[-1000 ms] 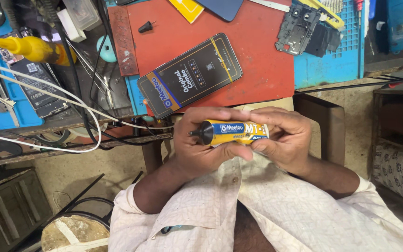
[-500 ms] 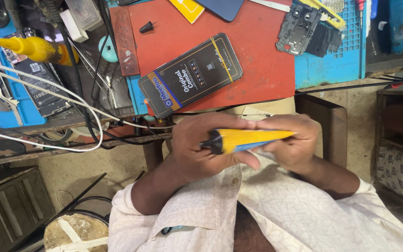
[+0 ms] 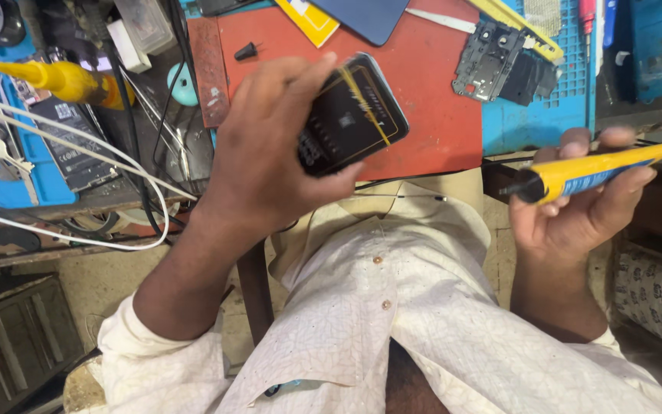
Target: The person applies adhesive to the edges of a disassembled smartphone, then places a new back cover onto the device and presses it into place. They wipe excess adhesive from the edges with a cloth and continue applying adhesive along the perimeter.
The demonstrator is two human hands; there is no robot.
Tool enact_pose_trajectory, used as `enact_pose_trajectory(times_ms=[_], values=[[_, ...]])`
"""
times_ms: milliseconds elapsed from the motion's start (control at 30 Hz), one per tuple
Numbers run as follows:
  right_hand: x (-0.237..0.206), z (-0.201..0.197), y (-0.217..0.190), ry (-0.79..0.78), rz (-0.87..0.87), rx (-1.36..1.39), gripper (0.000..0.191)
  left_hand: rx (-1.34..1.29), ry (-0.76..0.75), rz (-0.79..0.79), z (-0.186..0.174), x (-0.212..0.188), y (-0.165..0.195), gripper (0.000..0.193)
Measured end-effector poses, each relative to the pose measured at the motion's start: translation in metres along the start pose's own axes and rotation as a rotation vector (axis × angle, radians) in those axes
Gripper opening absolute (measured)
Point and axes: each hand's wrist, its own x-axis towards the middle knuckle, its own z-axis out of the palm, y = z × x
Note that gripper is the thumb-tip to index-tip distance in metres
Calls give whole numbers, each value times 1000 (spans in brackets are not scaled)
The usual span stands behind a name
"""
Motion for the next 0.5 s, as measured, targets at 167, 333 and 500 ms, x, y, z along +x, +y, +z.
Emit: enact_pose_trajectory(times_ms=[167, 333, 500], values=[[-7, 10, -1, 97, 94, 49, 43, -1383, 218, -432, -2, -13, 20, 92], [-6, 44, 18, -92, 119, -137, 32, -2203, 282, -299, 28, -32, 14, 90], [-8, 111, 21, -426, 170, -986, 32, -2307, 356, -299, 55, -36, -7, 93]])
